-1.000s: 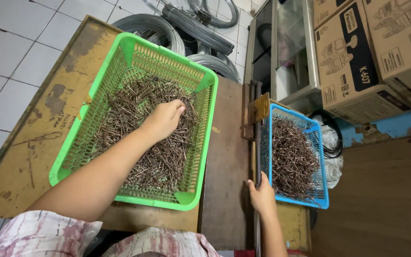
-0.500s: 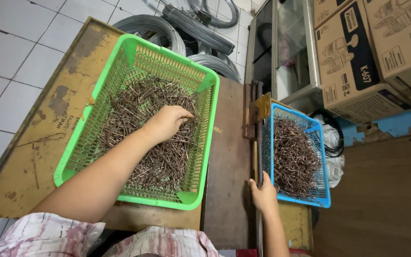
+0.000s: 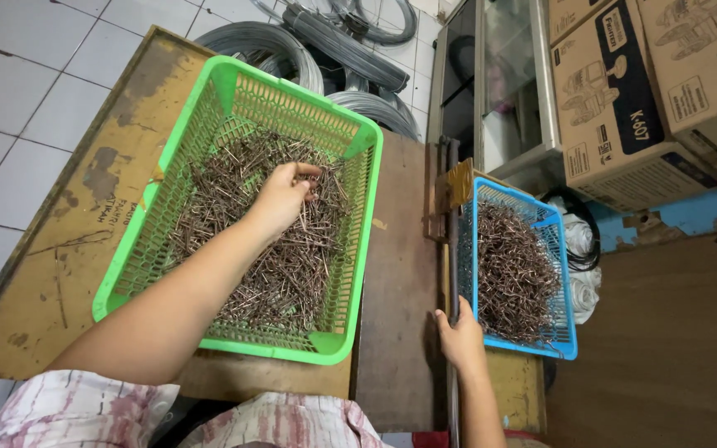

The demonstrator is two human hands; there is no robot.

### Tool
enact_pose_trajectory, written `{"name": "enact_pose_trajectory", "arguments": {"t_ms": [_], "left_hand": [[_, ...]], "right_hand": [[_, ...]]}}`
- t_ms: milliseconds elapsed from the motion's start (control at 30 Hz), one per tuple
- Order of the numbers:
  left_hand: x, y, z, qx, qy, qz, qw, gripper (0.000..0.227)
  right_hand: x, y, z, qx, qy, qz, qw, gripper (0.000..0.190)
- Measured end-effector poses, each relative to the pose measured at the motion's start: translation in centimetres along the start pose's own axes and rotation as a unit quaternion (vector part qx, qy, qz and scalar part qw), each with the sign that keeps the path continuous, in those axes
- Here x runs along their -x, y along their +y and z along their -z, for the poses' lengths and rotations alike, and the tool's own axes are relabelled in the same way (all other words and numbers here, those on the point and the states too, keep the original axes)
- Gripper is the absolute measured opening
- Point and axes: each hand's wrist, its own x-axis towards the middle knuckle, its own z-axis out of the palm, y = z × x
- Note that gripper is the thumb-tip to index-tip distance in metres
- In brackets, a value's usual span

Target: Manually process metal nails by loading them into a press and pulling a lever.

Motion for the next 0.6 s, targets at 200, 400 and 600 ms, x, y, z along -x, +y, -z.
{"name": "enact_pose_trajectory", "arguments": {"t_ms": [200,400,600], "left_hand": [[4.9,0.6,0.6,-0.202,-0.036,-0.208,0.956,0.036],[-3.5,-5.7,0.1,-0.294,-0.055,-0.294,0.908,0.031],[-3.4,-5.7,0.9,-0.347,-0.041,-0.285,0.892,0.051]], "right_hand": [[-0.6,0.3,-0.2,0.014,0.001,-0.017,1.000,0.060],[-1.0,0.9,-0.6,0.010,0.006,-0.019,1.000,0.058],[-1.0,0.7,-0.5,0.016,0.003,-0.014,1.000,0.058]]}}
